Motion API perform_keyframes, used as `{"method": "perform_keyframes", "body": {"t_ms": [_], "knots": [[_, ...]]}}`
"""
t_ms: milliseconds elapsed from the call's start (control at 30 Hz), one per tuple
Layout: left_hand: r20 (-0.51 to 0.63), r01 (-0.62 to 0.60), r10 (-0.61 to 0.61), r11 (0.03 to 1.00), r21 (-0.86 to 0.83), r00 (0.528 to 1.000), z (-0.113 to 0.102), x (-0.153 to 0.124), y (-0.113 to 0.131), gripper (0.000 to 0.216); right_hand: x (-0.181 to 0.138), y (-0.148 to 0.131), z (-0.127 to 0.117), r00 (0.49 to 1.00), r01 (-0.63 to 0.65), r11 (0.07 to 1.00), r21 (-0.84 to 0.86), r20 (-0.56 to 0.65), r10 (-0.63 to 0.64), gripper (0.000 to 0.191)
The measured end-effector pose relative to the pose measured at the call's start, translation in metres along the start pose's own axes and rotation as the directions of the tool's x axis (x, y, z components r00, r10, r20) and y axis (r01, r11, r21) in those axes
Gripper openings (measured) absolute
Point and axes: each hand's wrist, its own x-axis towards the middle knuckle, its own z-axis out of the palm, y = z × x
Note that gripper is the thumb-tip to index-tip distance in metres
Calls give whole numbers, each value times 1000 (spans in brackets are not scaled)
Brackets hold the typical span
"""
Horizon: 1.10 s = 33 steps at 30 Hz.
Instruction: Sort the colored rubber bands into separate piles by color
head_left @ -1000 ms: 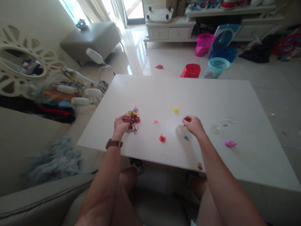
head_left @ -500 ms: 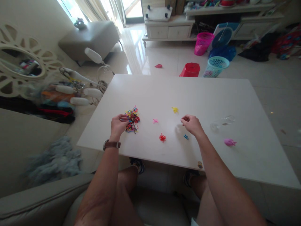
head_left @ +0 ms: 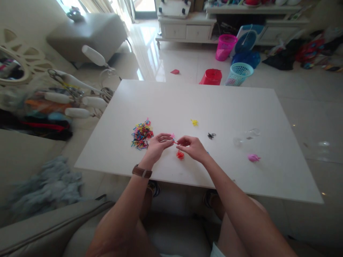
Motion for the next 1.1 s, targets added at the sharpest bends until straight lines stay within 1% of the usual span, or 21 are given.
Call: {"method": "perform_keyframes", "body": {"t_ms": [100, 267, 433, 500, 567, 667, 767, 867, 933, 1000, 1100], "knots": [[5, 1, -1, 1000, -31, 1000, 4, -1, -4, 47, 0, 0, 2, 1000, 21, 999, -30, -15, -22, 9], [29, -28, 29, 999, -43, 999, 10, -1, -8, 41, -1, 0, 1, 996, 81, 995, -53, -28, -83, 8], [42, -32, 35, 998, -54, 999, 13, -3, -8, 39, -2, -4, -1, 989, 124, 984, -125, -69, -133, 10], [46, -25, 28, 997, -67, 999, 12, -3, -7, 37, -2, -5, -3, 988, 116, 982, -146, -80, -129, 11], [25, -16, 18, 996, -84, 1000, 10, -2, -7, 34, -2, -5, -5, 988, 103, 982, -157, -98, -119, 11], [-12, 14, -16, 996, -91, 1000, 8, 0, -7, 23, -1, -5, -7, 987, 84, 984, -157, -119, -104, 11], [13, 83, -82, 992, -91, 997, 8, 0, -8, 15, -2, -5, -7, 989, 72, 985, -154, -117, -90, 13], [54, 145, -139, 979, -140, 989, 11, -1, -8, 18, -2, -5, -6, 990, 70, 986, -152, -110, -87, 14], [85, 166, -154, 973, -162, 984, 13, -3, -9, 20, -1, -5, -5, 991, 68, 986, -153, -108, -85, 14], [104, 158, -144, 978, -136, 984, 15, -3, -10, 23, -1, -5, -4, 991, 65, 986, -156, -107, -82, 14], [93, 87, -83, 995, -40, 992, 18, -3, -12, 25, -1, -5, -4, 991, 61, 984, -169, -107, -80, 13]]}}
